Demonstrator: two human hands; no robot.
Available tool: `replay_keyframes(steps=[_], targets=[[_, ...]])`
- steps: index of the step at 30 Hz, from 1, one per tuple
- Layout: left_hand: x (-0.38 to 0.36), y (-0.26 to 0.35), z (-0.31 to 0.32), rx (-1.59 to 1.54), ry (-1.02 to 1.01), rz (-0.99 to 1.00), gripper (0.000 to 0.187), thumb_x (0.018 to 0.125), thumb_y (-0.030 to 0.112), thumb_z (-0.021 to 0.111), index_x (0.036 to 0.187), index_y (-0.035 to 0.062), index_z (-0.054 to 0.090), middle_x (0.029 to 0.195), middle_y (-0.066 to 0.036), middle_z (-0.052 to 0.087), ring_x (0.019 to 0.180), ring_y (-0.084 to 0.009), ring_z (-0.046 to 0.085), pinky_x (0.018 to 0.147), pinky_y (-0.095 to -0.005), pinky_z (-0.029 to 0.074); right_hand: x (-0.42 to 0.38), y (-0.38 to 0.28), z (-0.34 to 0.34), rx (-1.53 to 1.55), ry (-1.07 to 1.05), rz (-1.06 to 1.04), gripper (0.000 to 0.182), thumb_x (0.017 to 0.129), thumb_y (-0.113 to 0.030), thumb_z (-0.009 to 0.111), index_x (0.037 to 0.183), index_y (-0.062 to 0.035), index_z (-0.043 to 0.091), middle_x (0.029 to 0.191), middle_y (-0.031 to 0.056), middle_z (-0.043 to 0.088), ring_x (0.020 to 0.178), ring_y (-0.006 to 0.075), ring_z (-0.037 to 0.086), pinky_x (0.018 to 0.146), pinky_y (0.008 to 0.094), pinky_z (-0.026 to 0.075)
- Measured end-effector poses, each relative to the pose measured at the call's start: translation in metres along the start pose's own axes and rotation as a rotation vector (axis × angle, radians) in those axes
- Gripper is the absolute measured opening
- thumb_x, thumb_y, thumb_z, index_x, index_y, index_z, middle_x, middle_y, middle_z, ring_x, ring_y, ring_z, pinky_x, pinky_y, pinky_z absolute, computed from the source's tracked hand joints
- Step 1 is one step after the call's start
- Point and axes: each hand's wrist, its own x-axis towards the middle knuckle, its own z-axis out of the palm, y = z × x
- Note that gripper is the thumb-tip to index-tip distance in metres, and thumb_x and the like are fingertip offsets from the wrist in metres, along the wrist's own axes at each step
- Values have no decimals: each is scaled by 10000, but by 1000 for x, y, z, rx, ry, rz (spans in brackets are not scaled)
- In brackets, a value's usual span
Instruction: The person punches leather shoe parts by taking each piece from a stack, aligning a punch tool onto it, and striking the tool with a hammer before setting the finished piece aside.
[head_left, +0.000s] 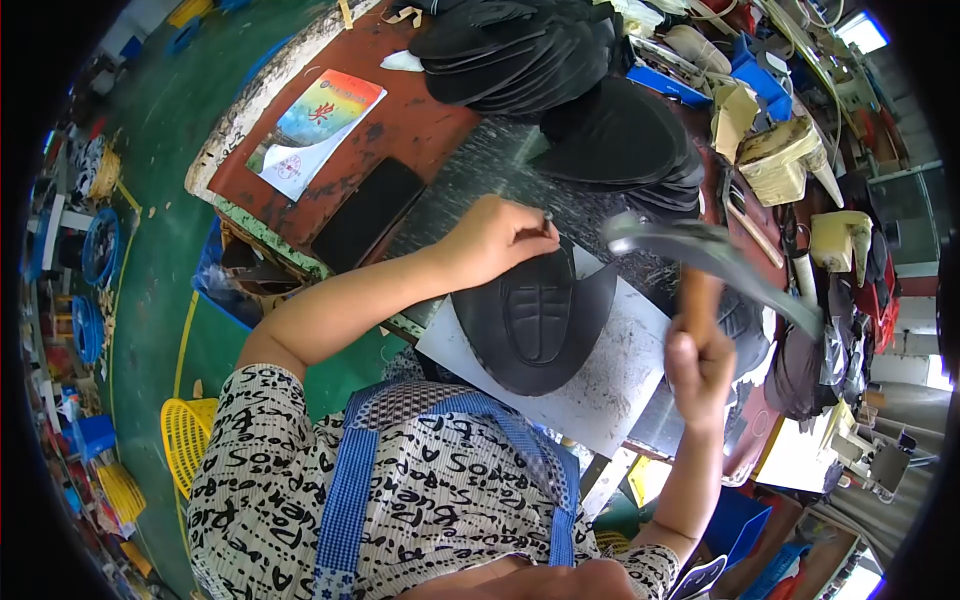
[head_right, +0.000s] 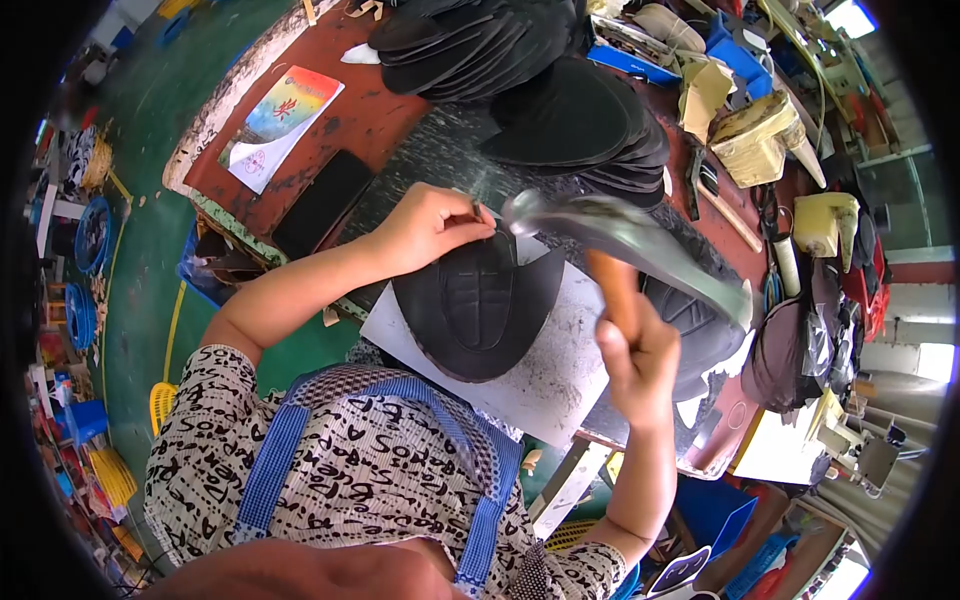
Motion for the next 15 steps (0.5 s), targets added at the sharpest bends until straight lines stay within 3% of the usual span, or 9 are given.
replay_keyframes(steps=[1, 2, 4, 6, 7, 8, 10, 11, 15], targets=[[1, 0, 1, 108, 17, 121, 110, 830, 115, 694, 868, 14, 672, 802, -149, 675, 734, -313, 669, 635, -363, 503, 0, -2, -5, 135, 4, -100, 394, 942, -350, 618, 743, -25, 515, 623, -7, 484, 541, 73, 416, 475, 252, 307], [1, 2, 2, 159, 5, 147, 106, 831, 108, 694, 861, 8, 671, 801, -142, 673, 730, -307, 666, 628, -357, 502, 2, -5, -3, 319, 16, -255, 377, 950, -338, 602, 745, -33, 522, 616, 0, 492, 536, 82, 440, 482, 241, 314], [2, 7, 2, 263, -19, 198, 101, 834, 93, 694, 847, -3, 667, 798, -129, 667, 723, -295, 661, 616, -346, 499, 5, -15, 14, 432, 144, -336, 425, 983, -361, 539, 691, -57, 491, 561, -2, 445, 466, 65, 394, 422, 236, 274], [-1, 5, 4, 301, -22, 225, 96, 841, 88, 679, 877, 1, 660, 788, -119, 653, 719, -293, 650, 630, -365, 498, 0, -3, 21, -147, 69, -164, 356, 966, -289, 582, 734, -32, 500, 580, 1, 447, 524, 88, 390, 465, 267, 294], [-1, 6, 4, 322, -30, 223, 90, 855, 80, 667, 889, -3, 660, 797, -112, 664, 721, -269, 660, 639, -348, 507, 9, -4, 21, -370, -160, 59, 304, 882, -157, 690, 742, 8, 476, 553, 93, 431, 502, 170, 371, 472, 341, 338], [-1, 6, 4, 343, -42, 225, 85, 868, 71, 656, 901, -8, 660, 807, -104, 674, 723, -244, 670, 649, -332, 516, 4, 10, 22, -260, -127, 70, 307, 893, -174, 685, 745, 2, 483, 546, 105, 385, 515, 155, 346, 474, 335, 325], [1, -2, -1, -115, -49, -178, 98, 922, 50, 601, 939, -30, 656, 848, -85, 689, 774, -156, 676, 703, -281, 539, 2, 10, 17, -299, -33, 54, 315, 910, -182, 672, 743, 1, 477, 548, 74, 374, 535, 127, 322, 471, 321, 311], [2, -8, -6, -311, -67, -269, 136, 959, 50, 555, 989, -49, 644, 894, -87, 683, 845, -115, 654, 758, -260, 546, -1, 14, 18, -224, 5, 125, 328, 925, -197, 660, 744, -1, 469, 555, 42, 360, 545, 109, 308, 467, 312, 297], [3, -9, -14, -274, -137, -286, 141, 963, 55, 549, 1013, -41, 640, 905, -96, 680, 855, -130, 657, 765, -270, 543, 0, 15, 12, -199, 10, 150, 359, 938, -245, 644, 742, -5, 462, 572, 20, 358, 561, 95, 312, 477, 293, 287]])
